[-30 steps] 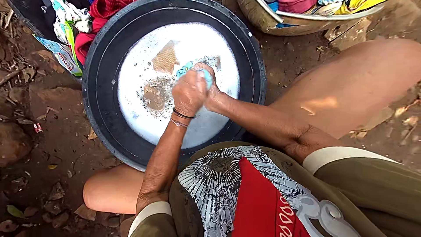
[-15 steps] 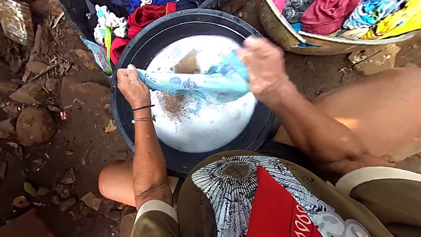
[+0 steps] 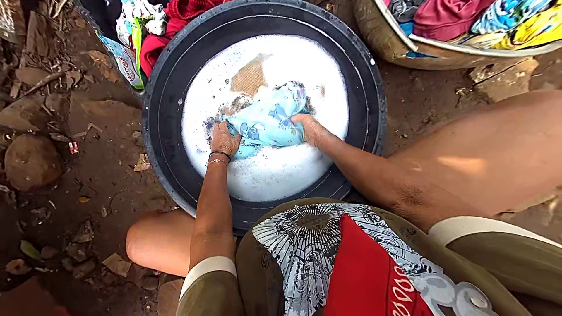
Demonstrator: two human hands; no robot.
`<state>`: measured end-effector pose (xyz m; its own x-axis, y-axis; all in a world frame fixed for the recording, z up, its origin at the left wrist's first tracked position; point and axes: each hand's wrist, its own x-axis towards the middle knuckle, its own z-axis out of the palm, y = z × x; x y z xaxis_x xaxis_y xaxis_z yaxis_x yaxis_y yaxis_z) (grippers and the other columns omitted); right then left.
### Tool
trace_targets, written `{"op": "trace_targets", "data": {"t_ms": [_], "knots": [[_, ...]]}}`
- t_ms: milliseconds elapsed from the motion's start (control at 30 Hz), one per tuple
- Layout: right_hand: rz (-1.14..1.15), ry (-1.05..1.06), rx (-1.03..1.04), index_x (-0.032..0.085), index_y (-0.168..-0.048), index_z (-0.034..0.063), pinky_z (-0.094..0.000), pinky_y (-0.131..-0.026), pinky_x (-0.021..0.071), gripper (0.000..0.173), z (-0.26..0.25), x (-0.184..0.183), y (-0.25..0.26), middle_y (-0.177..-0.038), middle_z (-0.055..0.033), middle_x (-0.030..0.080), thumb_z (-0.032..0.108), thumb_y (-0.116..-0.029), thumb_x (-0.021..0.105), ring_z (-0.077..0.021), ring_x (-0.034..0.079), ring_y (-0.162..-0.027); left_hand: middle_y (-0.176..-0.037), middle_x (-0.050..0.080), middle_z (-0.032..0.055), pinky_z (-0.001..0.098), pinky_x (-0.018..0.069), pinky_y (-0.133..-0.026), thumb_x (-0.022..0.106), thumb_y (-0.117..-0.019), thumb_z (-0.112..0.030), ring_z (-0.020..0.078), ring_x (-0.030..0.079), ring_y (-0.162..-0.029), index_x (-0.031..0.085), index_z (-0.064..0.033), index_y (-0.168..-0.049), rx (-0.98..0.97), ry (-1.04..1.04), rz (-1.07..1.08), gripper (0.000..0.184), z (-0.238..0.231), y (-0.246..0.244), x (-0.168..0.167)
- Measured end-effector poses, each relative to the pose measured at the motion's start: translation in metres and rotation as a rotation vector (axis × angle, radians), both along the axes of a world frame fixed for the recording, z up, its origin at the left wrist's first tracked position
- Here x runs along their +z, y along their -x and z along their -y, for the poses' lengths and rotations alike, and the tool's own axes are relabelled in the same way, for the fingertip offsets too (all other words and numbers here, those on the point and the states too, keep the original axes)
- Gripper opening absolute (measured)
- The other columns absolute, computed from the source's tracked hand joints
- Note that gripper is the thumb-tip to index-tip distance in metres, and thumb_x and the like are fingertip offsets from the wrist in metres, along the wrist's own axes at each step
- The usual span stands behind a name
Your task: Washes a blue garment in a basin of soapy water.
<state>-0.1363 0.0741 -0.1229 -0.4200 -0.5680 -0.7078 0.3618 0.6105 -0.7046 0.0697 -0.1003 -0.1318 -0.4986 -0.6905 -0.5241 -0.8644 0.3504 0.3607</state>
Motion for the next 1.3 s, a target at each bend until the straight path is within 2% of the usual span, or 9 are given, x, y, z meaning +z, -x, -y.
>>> {"op": "trace_targets", "data": {"t_ms": [100, 267, 467, 600, 767, 967, 1133, 1233, 1300], "knots": [[-0.133, 0.022, 0.323, 0.061, -0.107, -0.0139, -0.0490, -0.095, 0.0436, 0.025, 0.008, 0.027, 0.004, -0.111, -0.0250, 0.060, 0.009, -0.0991, 0.056, -0.0286, 0.055, -0.103, -0.135, 0.055, 0.0358, 0.0588, 0.0419, -0.110, 0.066, -0.0972, -0.012, 0.0461, 0.054, -0.128, 0.053, 0.0135, -0.133, 0.122, -0.162, -0.201, 0.046, 0.011, -0.006, 0.008], [0.282, 0.659, -0.272, 0.062, -0.087, 0.0171, -0.0300, -0.075, 0.0577, 0.029, 0.013, 0.080, 0.015, -0.081, 0.0038, 0.069, 0.013, -0.0971, 0.035, -0.0075, 0.067, -0.079, -0.139, 0.054, 0.0356, 0.0594, 0.0389, -0.115, 0.064, -0.0945, -0.003, 0.0472, 0.051, -0.134, 0.056, 0.0140, -0.133, 0.059, -0.103, -0.102, 0.043, 0.013, -0.017, 0.021], [0.401, 0.534, -0.528, 0.048, -0.141, 0.0101, -0.0411, -0.091, 0.0540, 0.052, -0.008, 0.031, 0.001, -0.123, -0.0083, 0.062, 0.045, -0.1105, 0.025, -0.0177, 0.062, -0.110, -0.127, 0.064, 0.0324, 0.0580, 0.0439, -0.111, 0.055, -0.1047, -0.021, 0.0448, 0.061, -0.124, 0.066, 0.0092, -0.124, 0.216, 0.161, -0.190, 0.038, 0.015, -0.033, 0.031], [0.559, 0.513, -0.386, 0.047, -0.142, 0.0075, -0.0491, -0.083, 0.0566, 0.069, 0.019, 0.061, -0.008, -0.123, -0.0142, 0.064, 0.055, -0.1075, 0.010, -0.0260, 0.066, -0.107, -0.120, 0.067, 0.0297, 0.0508, 0.0493, -0.102, 0.059, -0.1031, -0.011, 0.0357, 0.064, -0.112, 0.064, 0.0118, -0.124, 0.767, 0.059, -0.659, 0.031, 0.011, -0.012, 0.053], [0.724, 0.573, -0.228, 0.045, -0.144, 0.0114, -0.0506, -0.090, 0.0560, 0.068, 0.018, 0.038, -0.022, -0.129, -0.0121, 0.064, 0.058, -0.1049, 0.016, -0.0258, 0.064, -0.114, -0.115, 0.070, 0.0204, 0.0402, 0.0532, -0.096, 0.056, -0.0941, 0.002, 0.0224, 0.066, -0.105, 0.068, 0.0098, -0.114, 0.438, -0.172, -0.937, 0.025, -0.023, 0.037, 0.086], [0.417, 0.253, -0.563, 0.054, -0.131, 0.0030, -0.0510, -0.082, 0.0503, 0.037, 0.023, 0.031, -0.026, -0.118, -0.0183, 0.060, 0.028, -0.1084, 0.038, -0.0291, 0.059, -0.103, -0.106, 0.070, 0.0204, 0.0395, 0.0547, -0.093, 0.059, -0.0946, -0.005, 0.0226, 0.068, -0.098, 0.071, 0.0088, -0.106, 0.074, -0.035, -0.828, 0.022, -0.060, 0.068, 0.103], [0.339, 0.251, -0.583, 0.055, -0.128, -0.0008, -0.0509, -0.084, 0.0510, 0.031, 0.015, 0.060, -0.007, -0.117, -0.0194, 0.060, 0.017, -0.1036, 0.049, -0.0286, 0.060, -0.102, -0.152, 0.048, 0.0250, 0.0518, 0.0405, -0.117, 0.054, -0.1039, -0.030, 0.0364, 0.048, -0.142, 0.060, 0.0048, -0.136, -0.074, 0.063, 0.117, 0.047, -0.029, 0.028, 0.027], [0.476, 0.546, -0.586, 0.057, -0.096, 0.0092, -0.0340, -0.063, 0.0574, 0.025, 0.019, 0.100, -0.002, -0.079, -0.0043, 0.065, 0.019, -0.1059, 0.036, -0.0146, 0.066, -0.070, -0.150, 0.051, 0.0263, 0.0517, 0.0398, -0.118, 0.060, -0.1010, -0.028, 0.0378, 0.050, -0.141, 0.061, 0.0034, -0.136, -0.047, 0.006, 0.048, 0.047, -0.024, 0.011, 0.007], [0.492, 0.669, -0.616, 0.059, -0.096, 0.0136, -0.0313, -0.064, 0.0587, 0.036, 0.019, 0.100, 0.001, -0.079, 0.0001, 0.068, 0.028, -0.1075, 0.027, -0.0108, 0.068, -0.072, -0.137, 0.060, 0.0283, 0.0499, 0.0432, -0.114, 0.068, -0.0951, -0.014, 0.0373, 0.057, -0.130, 0.067, 0.0088, -0.122, 0.204, -0.091, -0.287, 0.035, -0.021, 0.008, 0.018]]}}
